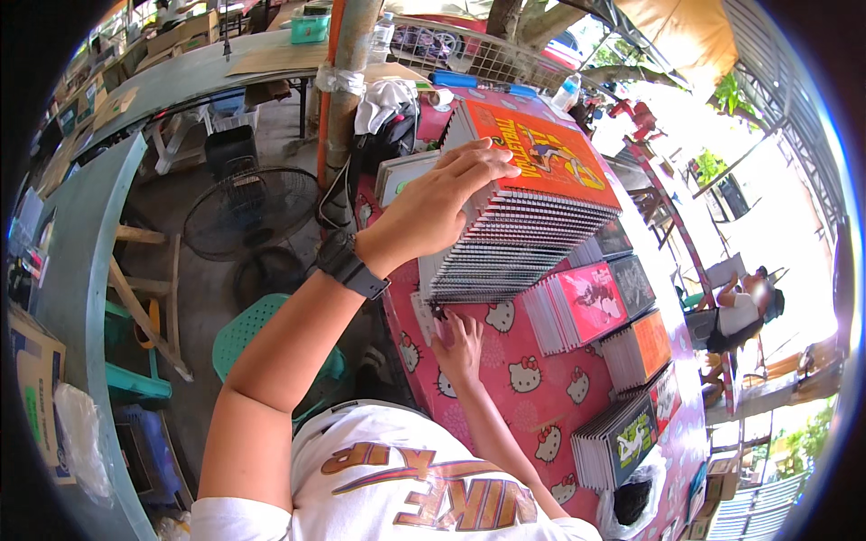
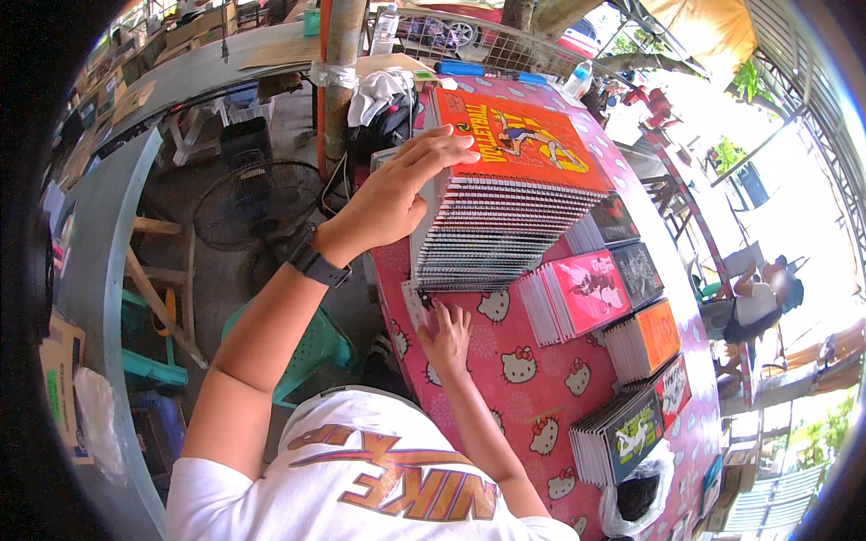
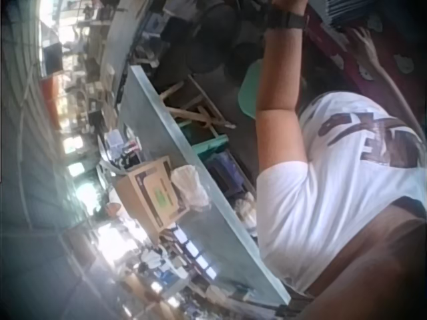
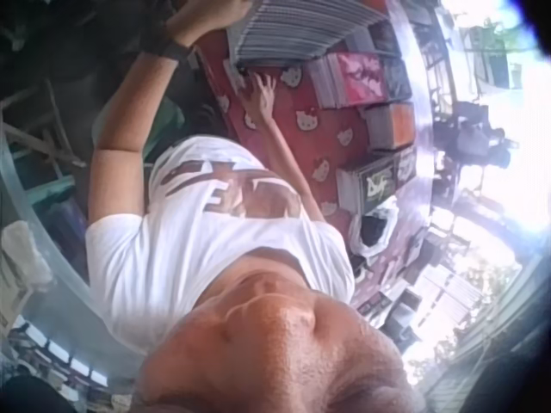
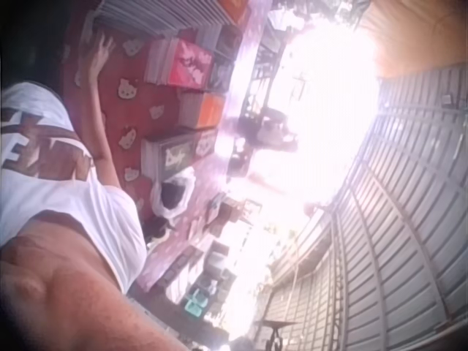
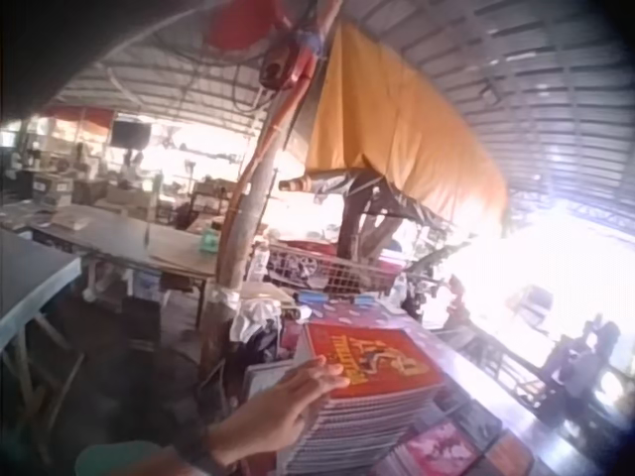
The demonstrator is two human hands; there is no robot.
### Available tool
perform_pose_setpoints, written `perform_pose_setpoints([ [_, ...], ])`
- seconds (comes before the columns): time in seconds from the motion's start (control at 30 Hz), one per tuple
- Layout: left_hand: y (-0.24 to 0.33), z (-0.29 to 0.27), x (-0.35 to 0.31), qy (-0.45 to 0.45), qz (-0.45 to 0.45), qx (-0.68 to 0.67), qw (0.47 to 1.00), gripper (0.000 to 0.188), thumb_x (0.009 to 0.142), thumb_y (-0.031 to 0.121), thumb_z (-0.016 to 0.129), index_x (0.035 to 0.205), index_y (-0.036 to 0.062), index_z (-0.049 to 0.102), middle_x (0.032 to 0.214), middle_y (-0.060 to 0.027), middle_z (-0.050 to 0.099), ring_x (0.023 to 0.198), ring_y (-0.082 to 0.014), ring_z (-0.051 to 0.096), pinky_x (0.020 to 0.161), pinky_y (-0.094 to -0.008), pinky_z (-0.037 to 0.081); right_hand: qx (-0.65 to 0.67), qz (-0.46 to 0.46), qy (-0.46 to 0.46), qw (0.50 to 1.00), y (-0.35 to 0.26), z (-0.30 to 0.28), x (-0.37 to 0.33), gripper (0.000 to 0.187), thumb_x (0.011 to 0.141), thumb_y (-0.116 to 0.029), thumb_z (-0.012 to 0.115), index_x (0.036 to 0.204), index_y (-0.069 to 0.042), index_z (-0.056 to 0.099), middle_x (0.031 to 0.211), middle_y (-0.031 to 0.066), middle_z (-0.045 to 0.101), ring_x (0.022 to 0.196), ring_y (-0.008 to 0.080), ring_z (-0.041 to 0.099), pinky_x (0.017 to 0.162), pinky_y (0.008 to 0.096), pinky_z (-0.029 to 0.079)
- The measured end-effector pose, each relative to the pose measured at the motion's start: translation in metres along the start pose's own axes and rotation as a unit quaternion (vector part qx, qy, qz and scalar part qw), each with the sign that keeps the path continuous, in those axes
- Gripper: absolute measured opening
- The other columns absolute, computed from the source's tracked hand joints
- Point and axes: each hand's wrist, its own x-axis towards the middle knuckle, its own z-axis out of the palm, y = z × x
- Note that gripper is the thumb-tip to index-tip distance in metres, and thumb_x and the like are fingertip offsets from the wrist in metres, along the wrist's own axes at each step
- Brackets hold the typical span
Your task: The person uses pink shears to trim the ends of spiral bindings on stacks of notebooks. The person handles several stacks of different notebook types one by one on a table.
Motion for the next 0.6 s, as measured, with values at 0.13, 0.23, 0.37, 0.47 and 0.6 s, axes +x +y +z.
perform_pose_setpoints([
  [0.13, -0.002, 0.001, -0.001, 0.004, 0.000, -0.003, 1.000, 0.072, 0.059, -0.022, 0.042, 0.125, 0.0090, 0.047, 0.132, -0.0071, 0.044, 0.130, -0.0281, 0.034, 0.110, -0.0386, 0.029, -0.002, -0.007, -0.011, 1.000, 0.002, 0.002, 0.003, 0.048, 0.068, -0.014, 0.068, 0.114, -0.007, 0.056, 0.103, 0.0143, 0.055, 0.097, 0.0339, 0.049, 0.082, 0.0427, 0.042],
  [0.23, 0.000, 0.003, 0.000, 0.006, 0.003, -0.005, 1.000, 0.072, 0.059, -0.022, 0.042, 0.125, 0.0094, 0.048, 0.132, -0.0070, 0.044, 0.130, -0.0277, 0.034, 0.110, -0.0387, 0.029, 0.189, 0.060, -0.058, 0.978, 0.018, 0.004, 0.006, 0.038, 0.071, -0.013, 0.065, 0.107, -0.005, 0.059, 0.094, 0.0139, 0.060, 0.085, 0.0318, 0.056, 0.075, 0.0405, 0.047],
  [0.37, -0.001, 0.001, 0.000, 0.003, 0.003, -0.003, 1.000, 0.072, 0.060, -0.021, 0.042, 0.125, 0.0101, 0.048, 0.132, -0.0068, 0.045, 0.130, -0.0275, 0.034, 0.110, -0.0386, 0.029, 0.477, 0.349, -0.257, 0.764, 0.032, -0.014, 0.027, 0.027, 0.083, -0.016, 0.056, 0.099, 0.006, 0.057, 0.086, 0.0154, 0.063, 0.076, 0.0252, 0.063, 0.069, 0.0345, 0.052],
  [0.47, -0.002, -0.001, -0.001, 0.008, -0.009, 0.000, 1.000, 0.072, 0.060, -0.021, 0.042, 0.124, 0.0104, 0.048, 0.132, -0.0066, 0.045, 0.130, -0.0276, 0.035, 0.109, -0.0385, 0.029, 0.596, 0.387, -0.265, 0.651, 0.025, -0.027, 0.037, 0.027, 0.085, -0.015, 0.053, 0.096, 0.009, 0.056, 0.085, 0.0170, 0.062, 0.076, 0.0255, 0.064, 0.066, 0.0318, 0.053],
  [0.6, -0.002, 0.003, 0.000, 0.006, -0.003, -0.013, 1.000, 0.071, 0.060, -0.021, 0.042, 0.123, 0.0099, 0.048, 0.131, -0.0068, 0.045, 0.130, -0.0278, 0.034, 0.109, -0.0385, 0.029, 0.114, 0.094, -0.108, 0.983, 0.014, -0.015, 0.012, 0.039, 0.074, -0.016, 0.063, 0.110, -0.003, 0.058, 0.101, 0.0185, 0.059, 0.094, 0.0360, 0.057, 0.080, 0.0433, 0.048],
])
